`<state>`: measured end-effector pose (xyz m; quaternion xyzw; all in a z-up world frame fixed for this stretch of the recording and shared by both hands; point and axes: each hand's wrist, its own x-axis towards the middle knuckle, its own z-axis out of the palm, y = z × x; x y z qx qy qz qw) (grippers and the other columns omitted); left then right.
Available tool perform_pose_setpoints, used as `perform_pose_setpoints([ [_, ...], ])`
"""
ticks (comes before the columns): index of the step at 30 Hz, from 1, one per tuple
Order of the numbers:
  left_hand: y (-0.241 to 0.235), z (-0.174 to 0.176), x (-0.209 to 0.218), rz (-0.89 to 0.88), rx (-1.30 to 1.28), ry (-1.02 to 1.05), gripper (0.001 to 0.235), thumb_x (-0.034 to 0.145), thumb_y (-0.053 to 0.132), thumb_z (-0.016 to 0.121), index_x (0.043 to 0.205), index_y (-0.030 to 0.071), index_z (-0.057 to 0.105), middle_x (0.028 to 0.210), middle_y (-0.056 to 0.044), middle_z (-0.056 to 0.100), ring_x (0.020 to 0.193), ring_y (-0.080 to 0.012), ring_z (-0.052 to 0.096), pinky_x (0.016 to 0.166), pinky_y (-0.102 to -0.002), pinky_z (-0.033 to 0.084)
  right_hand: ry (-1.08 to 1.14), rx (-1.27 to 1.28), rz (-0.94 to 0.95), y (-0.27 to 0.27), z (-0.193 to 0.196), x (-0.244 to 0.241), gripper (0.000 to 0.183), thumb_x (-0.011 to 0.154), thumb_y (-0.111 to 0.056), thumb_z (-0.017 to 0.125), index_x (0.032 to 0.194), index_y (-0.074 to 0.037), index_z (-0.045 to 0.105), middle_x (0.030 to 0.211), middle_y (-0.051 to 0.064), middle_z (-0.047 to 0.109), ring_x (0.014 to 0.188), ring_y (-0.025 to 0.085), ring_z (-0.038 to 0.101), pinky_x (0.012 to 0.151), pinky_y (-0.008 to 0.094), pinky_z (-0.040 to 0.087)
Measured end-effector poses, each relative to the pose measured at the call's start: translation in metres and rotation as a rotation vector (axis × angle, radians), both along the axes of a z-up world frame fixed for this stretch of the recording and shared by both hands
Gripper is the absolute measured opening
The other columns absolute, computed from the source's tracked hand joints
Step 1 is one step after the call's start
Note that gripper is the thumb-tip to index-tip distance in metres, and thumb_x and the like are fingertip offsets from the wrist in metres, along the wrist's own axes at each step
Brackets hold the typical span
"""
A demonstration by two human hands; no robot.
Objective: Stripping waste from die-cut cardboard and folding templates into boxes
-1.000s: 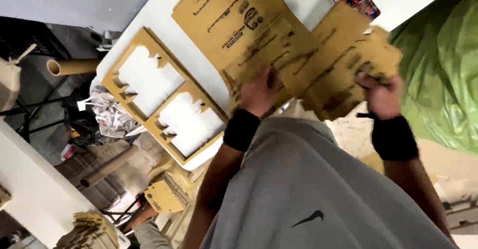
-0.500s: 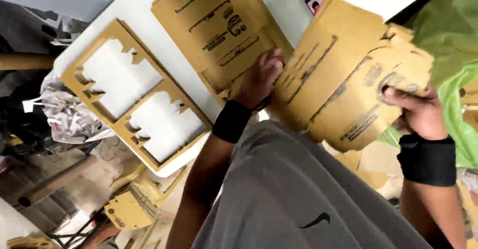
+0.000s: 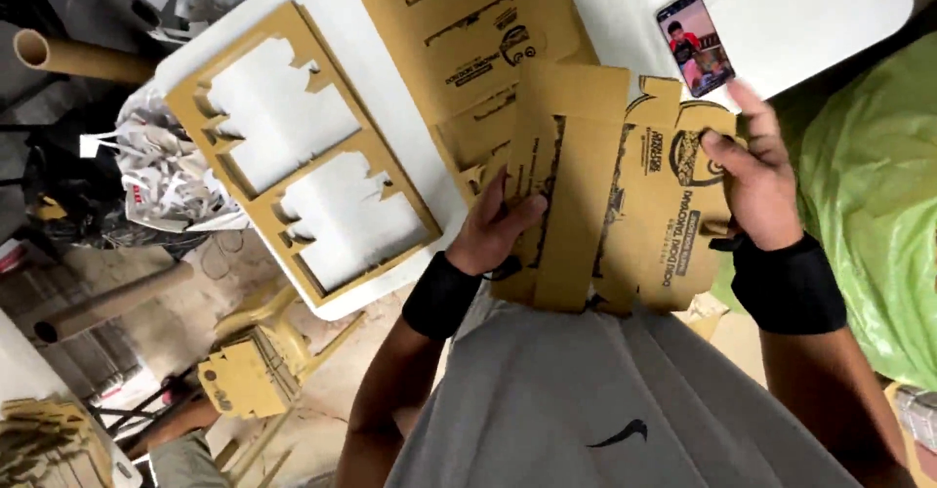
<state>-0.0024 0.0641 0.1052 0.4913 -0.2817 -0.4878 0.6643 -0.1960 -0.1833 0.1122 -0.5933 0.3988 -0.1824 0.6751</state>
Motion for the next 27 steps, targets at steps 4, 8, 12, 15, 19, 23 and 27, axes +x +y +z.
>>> perform_pose_setpoints([
  [4, 0.014, -0.015, -0.011, 0.068, 0.0, 0.055, 0.059, 0.108, 0.016, 0.06, 0.16, 0.005, 0.033, 0.152, -0.01, 0.054, 0.136, -0.0181, 0.056, 0.113, -0.032, 0.049, 0.095, 0.01, 0.031, 0.0, -0.013, 0.0, 0.033, 0.102, -0.011, 0.062, 0.134, -0.016, 0.058, 0.103, -0.005, 0.061, 0.097, 0.003, 0.058, 0.097, 0.018, 0.045],
  [8, 0.017, -0.013, -0.017, 0.176, 0.088, 0.314, 0.048, 0.097, 0.024, 0.07, 0.14, 0.006, 0.057, 0.136, -0.01, 0.065, 0.127, -0.0265, 0.062, 0.107, -0.041, 0.053, -0.01, 0.003, 0.0, 0.009, -0.024, 0.003, 0.023, 0.103, -0.006, 0.062, 0.124, -0.014, 0.059, 0.1, -0.003, 0.063, 0.087, 0.003, 0.059, 0.083, 0.017, 0.048],
  [12, 0.027, -0.03, -0.016, 0.003, 0.34, 0.444, 0.024, 0.089, 0.032, 0.073, 0.099, 0.013, 0.061, 0.092, -0.002, 0.062, 0.087, -0.0211, 0.064, 0.073, -0.035, 0.055, 0.043, -0.044, 0.046, 0.024, -0.02, 0.002, 0.021, 0.106, -0.004, 0.056, 0.125, -0.013, 0.056, 0.091, -0.003, 0.052, 0.081, 0.005, 0.047, 0.078, 0.021, 0.04],
  [15, 0.03, -0.035, -0.018, -0.028, 0.267, 0.328, 0.017, 0.093, 0.026, 0.076, 0.092, 0.01, 0.07, 0.093, -0.001, 0.071, 0.088, -0.0187, 0.07, 0.075, -0.033, 0.06, 0.079, 0.062, -0.012, 0.025, -0.028, -0.011, 0.022, 0.103, -0.007, 0.057, 0.124, -0.014, 0.057, 0.089, -0.004, 0.054, 0.08, 0.003, 0.05, 0.078, 0.019, 0.039],
  [19, 0.021, -0.028, -0.021, -0.028, 0.223, 0.275, 0.023, 0.092, 0.029, 0.077, 0.082, 0.016, 0.06, 0.082, 0.005, 0.059, 0.079, -0.012, 0.059, 0.07, -0.029, 0.049, 0.087, -0.012, 0.04, 0.019, -0.013, -0.011, 0.04, 0.097, -0.029, 0.057, 0.134, -0.014, 0.057, 0.129, -0.005, 0.056, 0.119, 0.009, 0.05, 0.119, 0.031, 0.034],
  [23, 0.007, -0.054, -0.026, 0.17, 0.131, 0.418, 0.036, 0.093, 0.026, 0.078, 0.118, 0.006, 0.062, 0.1, -0.009, 0.071, 0.091, -0.0233, 0.069, 0.083, -0.043, 0.057, -0.408, 0.588, -0.379, 0.019, -0.005, 0.002, 0.049, 0.093, -0.037, 0.066, 0.131, -0.006, 0.07, 0.13, 0.015, 0.072, 0.118, 0.032, 0.069, 0.104, 0.042, 0.053],
  [27, -0.046, 0.01, -0.013, 0.461, 0.019, 0.516, 0.062, 0.097, 0.023, 0.074, 0.149, -0.001, 0.05, 0.115, -0.024, 0.072, 0.102, -0.034, 0.071, 0.093, -0.054, 0.06, -0.52, 0.524, -0.114, 0.017, -0.012, 0.009, 0.044, 0.096, -0.028, 0.068, 0.134, -0.006, 0.064, 0.133, 0.014, 0.068, 0.122, 0.03, 0.065, 0.106, 0.042, 0.052],
])
